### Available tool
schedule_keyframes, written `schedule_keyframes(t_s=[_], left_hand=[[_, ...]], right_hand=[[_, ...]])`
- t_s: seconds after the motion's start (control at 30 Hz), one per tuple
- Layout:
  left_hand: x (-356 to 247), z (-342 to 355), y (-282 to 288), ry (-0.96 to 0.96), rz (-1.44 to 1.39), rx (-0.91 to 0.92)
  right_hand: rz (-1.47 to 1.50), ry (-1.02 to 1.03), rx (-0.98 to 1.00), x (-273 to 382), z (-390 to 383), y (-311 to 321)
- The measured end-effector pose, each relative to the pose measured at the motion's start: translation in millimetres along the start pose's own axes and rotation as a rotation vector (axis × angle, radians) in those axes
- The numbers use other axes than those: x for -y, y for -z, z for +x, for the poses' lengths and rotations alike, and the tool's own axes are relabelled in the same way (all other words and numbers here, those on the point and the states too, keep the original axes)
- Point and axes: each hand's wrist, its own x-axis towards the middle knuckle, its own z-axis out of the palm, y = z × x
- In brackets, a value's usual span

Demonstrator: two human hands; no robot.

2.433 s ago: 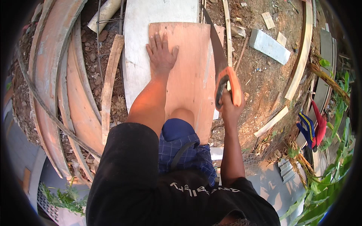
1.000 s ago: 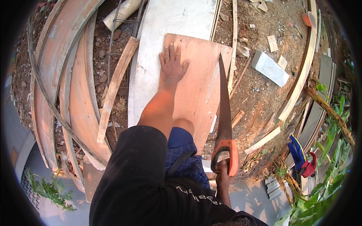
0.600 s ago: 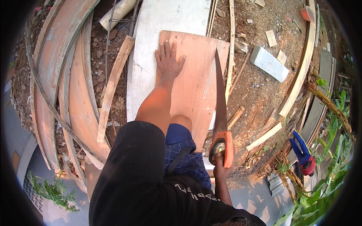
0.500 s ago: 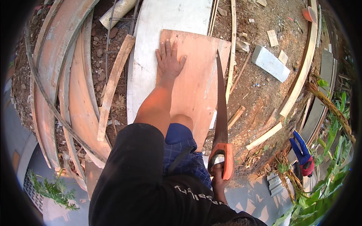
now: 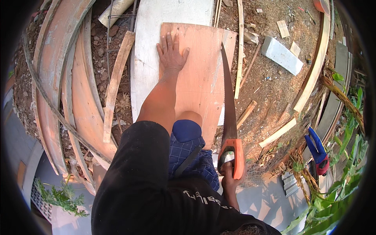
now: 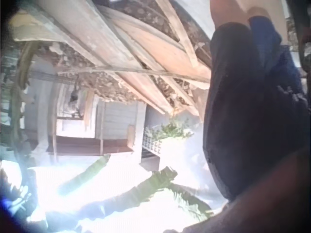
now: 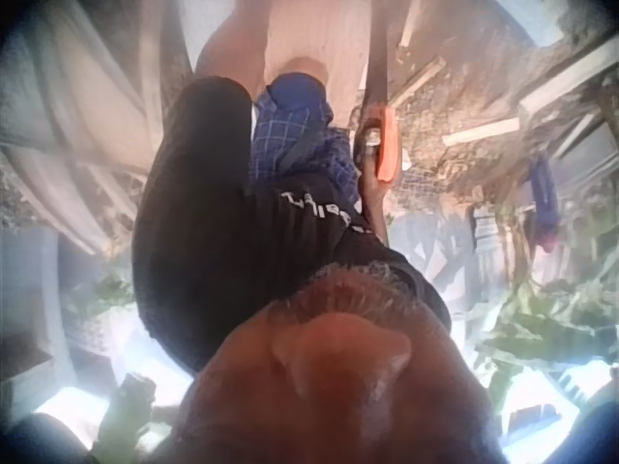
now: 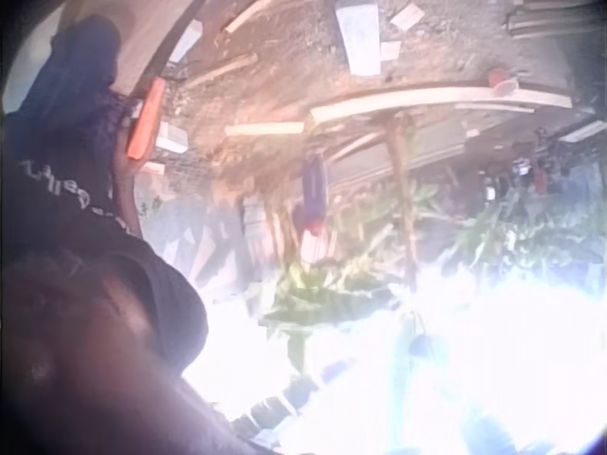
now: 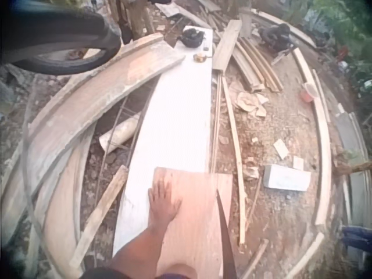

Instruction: The person marks a line on a wooden plank with a pencil and saw, then cuts the plank along the marked line using a hand saw. The person repositions the plank and continues cutting until the piece is separated.

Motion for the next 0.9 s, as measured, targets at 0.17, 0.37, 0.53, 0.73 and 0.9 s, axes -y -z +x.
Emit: schedule_keyframes(t_s=[0.17,0.37,0.53,0.73,0.9], left_hand=[[-12.8,15.2,3.1,-0.057,-0.031,-0.028],[-1.4,8.9,-6.2,-0.048,-0.090,-0.063],[-4.9,10.2,1.0,0.000,-0.036,0.070],[-4.6,20.0,-1.7,-0.038,-0.025,0.022],[0.1,9.6,-4.2,-0.014,-0.039,0.016]], right_hand=[[0.281,0.237,0.047,45.7,241.4,-128.8],[0.004,0.026,0.044,-2.4,97.8,-50.3],[0.056,0.119,-0.040,-17.0,34.6,-24.2],[0.219,0.154,0.061,60.4,233.5,-122.7],[-0.077,0.134,0.019,-24.9,17.5,-29.5]])
